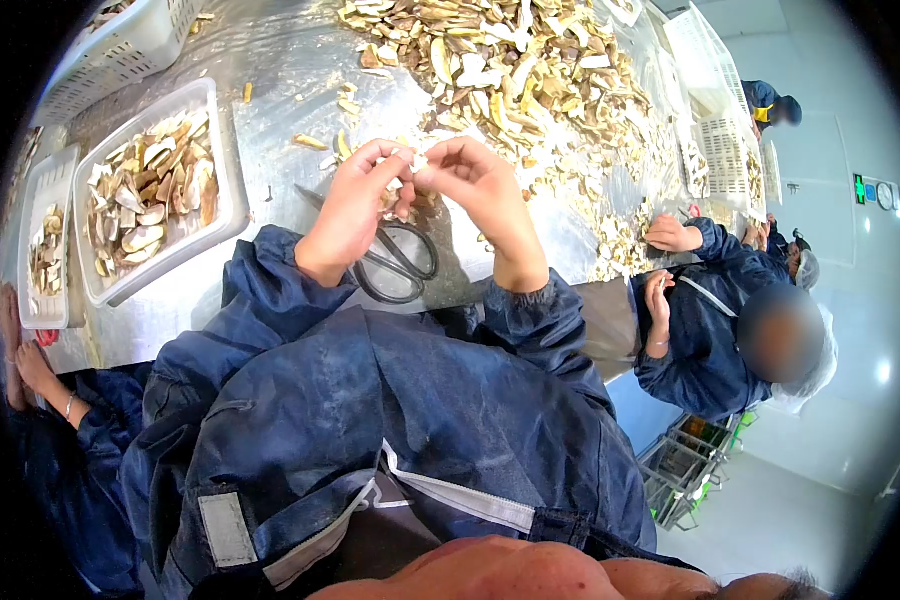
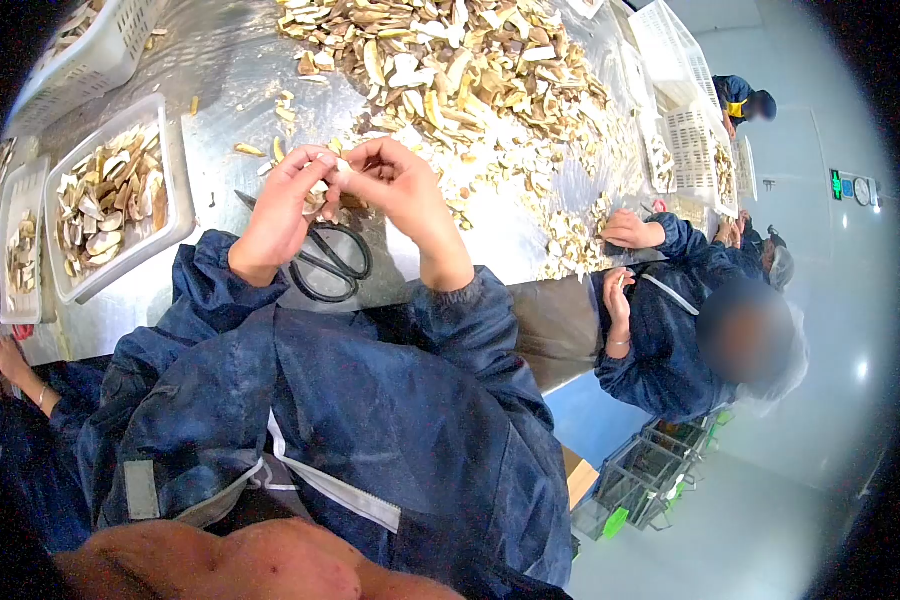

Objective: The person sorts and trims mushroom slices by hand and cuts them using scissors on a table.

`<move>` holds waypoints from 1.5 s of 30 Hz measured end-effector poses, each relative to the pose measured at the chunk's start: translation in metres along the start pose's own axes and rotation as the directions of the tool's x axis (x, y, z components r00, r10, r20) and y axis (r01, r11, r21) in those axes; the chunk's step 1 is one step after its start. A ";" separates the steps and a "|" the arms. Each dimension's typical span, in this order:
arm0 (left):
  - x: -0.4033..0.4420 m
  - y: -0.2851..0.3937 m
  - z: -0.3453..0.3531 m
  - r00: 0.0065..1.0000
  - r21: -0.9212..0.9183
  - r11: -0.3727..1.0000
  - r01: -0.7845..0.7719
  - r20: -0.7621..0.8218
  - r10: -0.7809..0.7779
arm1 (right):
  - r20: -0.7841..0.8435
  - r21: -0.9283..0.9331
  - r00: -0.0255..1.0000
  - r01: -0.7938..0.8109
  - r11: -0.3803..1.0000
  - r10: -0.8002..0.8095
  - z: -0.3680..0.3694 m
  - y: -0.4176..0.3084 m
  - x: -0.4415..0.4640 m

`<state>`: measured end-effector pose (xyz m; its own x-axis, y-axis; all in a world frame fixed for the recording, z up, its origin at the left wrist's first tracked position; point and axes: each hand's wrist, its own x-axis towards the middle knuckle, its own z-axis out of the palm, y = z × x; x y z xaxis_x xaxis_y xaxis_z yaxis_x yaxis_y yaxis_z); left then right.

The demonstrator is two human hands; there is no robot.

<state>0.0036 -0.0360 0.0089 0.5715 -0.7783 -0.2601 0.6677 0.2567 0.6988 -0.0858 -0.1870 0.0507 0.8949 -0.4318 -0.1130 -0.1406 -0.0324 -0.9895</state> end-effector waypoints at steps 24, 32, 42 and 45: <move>-0.002 0.007 0.007 0.999 -0.184 0.983 0.006 -0.044 -0.015 | 0.038 -0.077 0.995 -0.094 0.993 0.098 -0.001 -0.018 0.010; 0.002 -0.001 -0.006 1.000 -0.231 0.973 -0.011 0.014 0.015 | -0.191 -0.908 0.921 -0.034 0.417 -0.340 0.010 0.021 0.062; -0.004 0.009 0.001 0.994 -0.323 0.946 -0.020 -0.106 -0.015 | 0.131 -0.284 0.990 -0.009 0.959 0.048 0.012 -0.036 0.040; -0.003 0.013 0.001 0.976 -0.369 0.925 -0.091 -0.216 0.010 | 0.153 -0.399 0.987 0.109 0.911 -0.052 0.023 -0.037 0.059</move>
<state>0.0100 -0.0305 0.0200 0.6677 -0.6337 -0.3907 0.7415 0.5196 0.4244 -0.0182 -0.1902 0.0786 0.9552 -0.2863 -0.0742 -0.1989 -0.4361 -0.8776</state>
